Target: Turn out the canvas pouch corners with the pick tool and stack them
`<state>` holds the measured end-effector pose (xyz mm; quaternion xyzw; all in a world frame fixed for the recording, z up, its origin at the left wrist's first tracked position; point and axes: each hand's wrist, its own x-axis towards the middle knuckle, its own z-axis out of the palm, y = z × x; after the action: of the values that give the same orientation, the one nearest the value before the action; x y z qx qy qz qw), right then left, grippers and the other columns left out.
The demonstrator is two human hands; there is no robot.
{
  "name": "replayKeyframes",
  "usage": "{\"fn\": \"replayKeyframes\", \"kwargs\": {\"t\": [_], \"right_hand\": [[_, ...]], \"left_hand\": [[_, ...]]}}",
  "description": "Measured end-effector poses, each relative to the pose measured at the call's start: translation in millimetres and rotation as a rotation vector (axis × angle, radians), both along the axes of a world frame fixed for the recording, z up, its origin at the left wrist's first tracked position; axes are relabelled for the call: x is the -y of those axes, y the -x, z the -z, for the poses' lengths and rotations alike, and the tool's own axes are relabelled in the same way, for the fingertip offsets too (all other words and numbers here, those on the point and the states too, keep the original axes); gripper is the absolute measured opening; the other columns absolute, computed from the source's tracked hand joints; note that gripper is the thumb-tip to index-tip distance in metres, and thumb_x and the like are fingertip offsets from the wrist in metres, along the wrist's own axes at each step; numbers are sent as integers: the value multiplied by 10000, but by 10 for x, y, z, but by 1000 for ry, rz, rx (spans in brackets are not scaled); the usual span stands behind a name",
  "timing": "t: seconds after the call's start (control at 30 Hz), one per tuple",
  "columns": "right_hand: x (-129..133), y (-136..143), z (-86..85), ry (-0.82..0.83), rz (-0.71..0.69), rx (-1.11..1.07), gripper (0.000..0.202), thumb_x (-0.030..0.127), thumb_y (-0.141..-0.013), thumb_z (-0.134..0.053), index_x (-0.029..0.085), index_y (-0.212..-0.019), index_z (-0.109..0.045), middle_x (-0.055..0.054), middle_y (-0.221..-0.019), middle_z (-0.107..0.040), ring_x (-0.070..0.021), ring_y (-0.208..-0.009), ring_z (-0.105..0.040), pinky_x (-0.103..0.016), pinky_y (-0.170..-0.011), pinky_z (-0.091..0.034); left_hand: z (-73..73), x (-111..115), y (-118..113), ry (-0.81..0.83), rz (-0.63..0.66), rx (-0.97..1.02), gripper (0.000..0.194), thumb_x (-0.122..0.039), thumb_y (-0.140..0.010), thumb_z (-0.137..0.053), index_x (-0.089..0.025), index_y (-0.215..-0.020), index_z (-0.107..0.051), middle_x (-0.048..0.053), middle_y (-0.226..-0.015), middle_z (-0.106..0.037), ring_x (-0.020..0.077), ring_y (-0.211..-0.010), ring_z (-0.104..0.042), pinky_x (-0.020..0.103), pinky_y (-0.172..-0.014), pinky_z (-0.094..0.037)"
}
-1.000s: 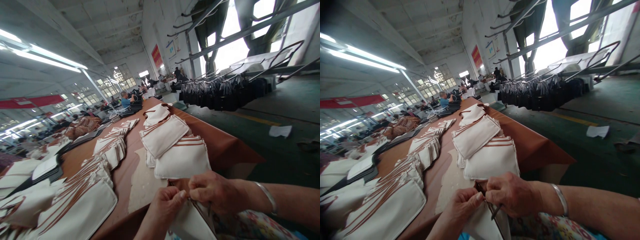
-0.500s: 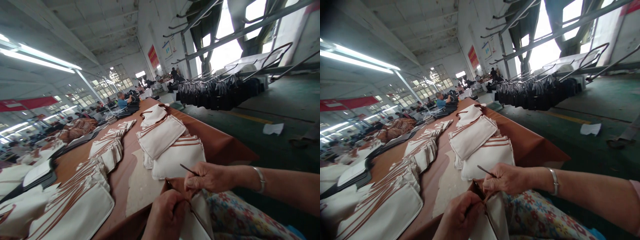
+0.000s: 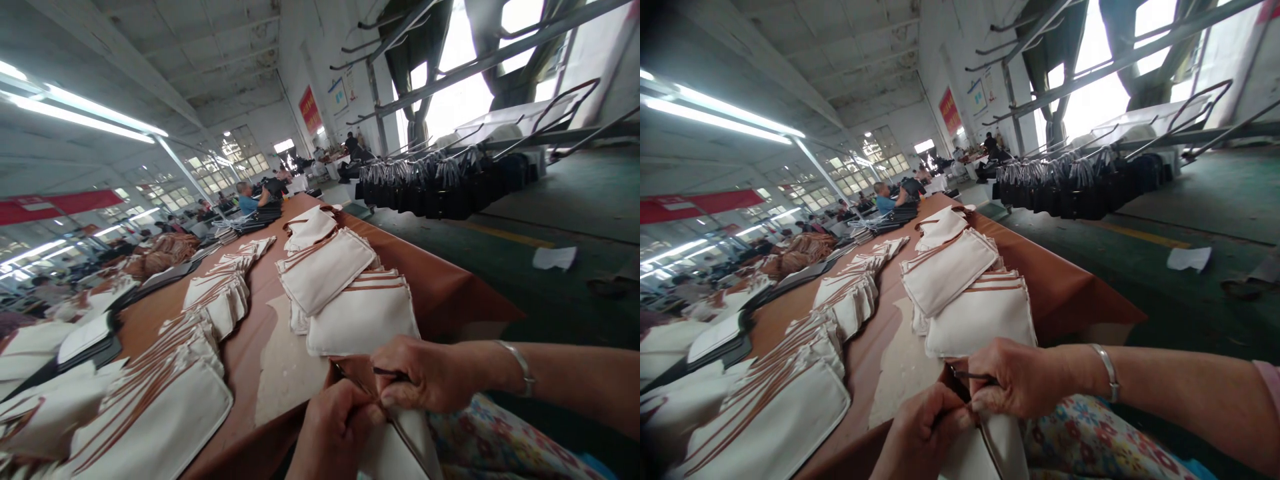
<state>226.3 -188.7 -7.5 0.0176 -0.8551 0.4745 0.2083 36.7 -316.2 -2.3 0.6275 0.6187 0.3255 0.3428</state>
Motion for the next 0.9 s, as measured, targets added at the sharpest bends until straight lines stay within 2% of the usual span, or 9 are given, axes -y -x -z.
{"fn": "replayKeyframes", "kwargs": {"t": [0.07, 0.13, 0.27, 0.4, 0.53, 0.63, 0.7, 0.83, 0.9], "right_hand": [[16, -38, -5, -91, 10, -74, 151, 228, -905, -526, 148, -777, -541, -19, -756, -537, -123, -678, -477, -243, -641, -390], [28, -76, -26, -151, 8, -104, 184, 235, -950, -474, 151, -804, -548, -43, -777, -557, -138, -705, -492, -260, -666, -399], [66, -125, -75, -240, -20, -119, 181, 227, -980, -438, 159, -857, -551, -72, -804, -585, -163, -756, -526, -273, -691, -407], [131, -143, -122, -388, 11, -86, 155, 174, -968, -433, 171, -854, -537, -60, -785, -571, -170, -724, -484, -285, -650, -368], [164, -130, -116, -552, -9, -71, 181, 152, -958, -425, 181, -808, -522, -49, -741, -560, -181, -686, -433, -314, -617, -320], [162, -90, -73, -437, -15, -85, 184, 192, -966, -430, 176, -817, -537, -51, -748, -562, -177, -715, -467, -298, -640, -353], [146, -66, -53, -265, -9, -94, 227, 260, -980, -441, 168, -798, -538, -47, -758, -551, -159, -711, -479, -279, -648, -377], [-9, -80, -2, 99, 76, -13, 363, 440, -978, -501, 136, -789, -562, -32, -764, -537, -122, -655, -473, -245, -606, -390], [-177, -106, 49, 205, 131, 65, 422, 510, -954, -542, 119, -803, -591, -31, -756, -550, -126, -667, -492, -240, -600, -393]], "left_hand": [[-51, 5, 35, 219, -9, 218, 451, -505, -603, -856, -144, -780, -652, -28, -660, -560, 120, -595, -439, 220, -507, -292], [-122, 33, 65, 370, -27, 318, 570, -459, -433, -950, -136, -798, -654, -42, -660, -559, 112, -602, -421, 213, -497, -271], [-266, 125, 92, 455, -33, 294, 613, -497, -387, -961, -136, -784, -664, -37, -678, -571, 125, -638, -441, 217, -502, -271], [-304, 153, 56, 282, 95, 171, 655, -754, -651, -714, -127, -840, -705, -19, -693, -506, 136, -661, -413, 237, -541, -269], [-132, 116, -31, 69, 210, -7, 507, -600, -911, -518, -141, -740, -648, -18, -635, -464, 110, -580, -379, 248, -524, -249], [18, 111, -61, -63, 150, -158, 423, -455, -955, -481, -171, -643, -514, -30, -605, -422, 100, -556, -365, 257, -531, -231], [64, 122, -16, -67, 103, -168, 457, -506, -940, -483, -181, -620, -463, -34, -590, -392, 102, -548, -342, 261, -521, -213], [36, 174, 233, 253, 172, 92, 576, -742, -738, -641, -172, -703, -568, -32, -644, -427, 122, -604, -372, 232, -525, -247], [6, 208, 374, 294, 206, 123, 597, -767, -702, -656, -175, -689, -579, -26, -674, -449, 138, -642, -411, 233, -584, -316]]}}
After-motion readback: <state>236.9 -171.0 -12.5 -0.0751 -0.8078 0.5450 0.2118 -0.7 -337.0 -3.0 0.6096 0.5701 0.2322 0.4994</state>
